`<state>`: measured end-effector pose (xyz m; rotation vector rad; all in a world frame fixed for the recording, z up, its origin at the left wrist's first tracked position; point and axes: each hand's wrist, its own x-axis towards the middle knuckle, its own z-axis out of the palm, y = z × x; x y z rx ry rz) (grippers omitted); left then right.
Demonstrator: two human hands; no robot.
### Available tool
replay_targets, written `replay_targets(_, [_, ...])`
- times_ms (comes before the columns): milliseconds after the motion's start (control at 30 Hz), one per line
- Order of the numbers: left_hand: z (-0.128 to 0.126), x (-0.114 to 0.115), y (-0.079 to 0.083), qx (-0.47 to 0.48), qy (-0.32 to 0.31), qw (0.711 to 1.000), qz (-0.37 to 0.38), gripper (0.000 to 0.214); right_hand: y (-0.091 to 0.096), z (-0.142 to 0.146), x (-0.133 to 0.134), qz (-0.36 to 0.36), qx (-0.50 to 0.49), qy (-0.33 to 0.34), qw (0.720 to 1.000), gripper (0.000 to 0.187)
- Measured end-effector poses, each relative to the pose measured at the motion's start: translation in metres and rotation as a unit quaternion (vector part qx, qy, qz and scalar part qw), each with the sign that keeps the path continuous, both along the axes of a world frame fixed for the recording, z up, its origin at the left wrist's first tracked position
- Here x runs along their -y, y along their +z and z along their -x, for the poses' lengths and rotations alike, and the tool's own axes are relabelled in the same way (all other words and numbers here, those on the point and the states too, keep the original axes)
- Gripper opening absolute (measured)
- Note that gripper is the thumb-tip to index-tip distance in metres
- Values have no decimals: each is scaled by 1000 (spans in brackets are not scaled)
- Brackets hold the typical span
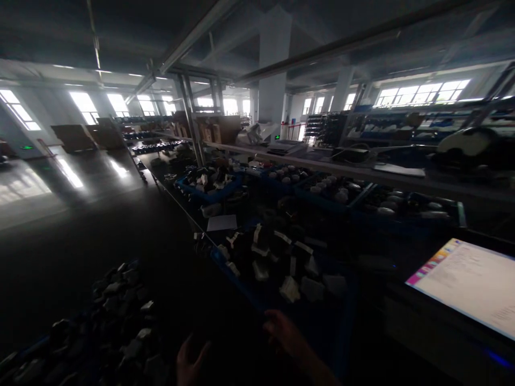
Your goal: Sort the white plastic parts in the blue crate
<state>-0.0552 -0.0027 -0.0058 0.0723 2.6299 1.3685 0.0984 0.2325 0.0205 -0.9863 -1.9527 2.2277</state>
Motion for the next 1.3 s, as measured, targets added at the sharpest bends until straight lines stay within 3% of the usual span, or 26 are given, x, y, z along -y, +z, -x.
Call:
replay_targets(100, [69,-66,11,-45,-85,995,-12,73,24,38,-52,-121,-42,-61,990,64])
replay_targets(167, [114,-115,23,-81,-142,986,-14,78,40,68,-85,-242,-32,-120,962,67])
replay_targets(267, [171,-178,44,-111,-203,973,0,85,59,121,-125,-313,11,-165,935,75])
replay_targets(400, [223,-237,60,-107,-271,955,45,104,72,197,-153,-372,108,-192,902,77])
replay_targets(533, [251,-276,52,-94,-319,938,104,109,64,255,-161,-406,187,-208,870,79])
replay_targets(633, [260,-292,42,-91,-358,921,128,95,53,278,-164,-412,222,-225,855,77])
replay_targets(733, [265,-297,38,-100,-384,909,127,82,44,287,-169,-408,236,-251,845,61])
replay_targets(900, [268,-298,40,-106,-396,906,109,73,35,278,-176,-366,185,-291,864,51])
replay_targets(1133, [268,-291,35,-96,-385,916,58,66,30,244,-166,-167,-11,-339,926,62])
replay_targets(1300, [269,-282,34,-81,-353,932,-6,56,45,231,-148,5,-97,-384,918,59])
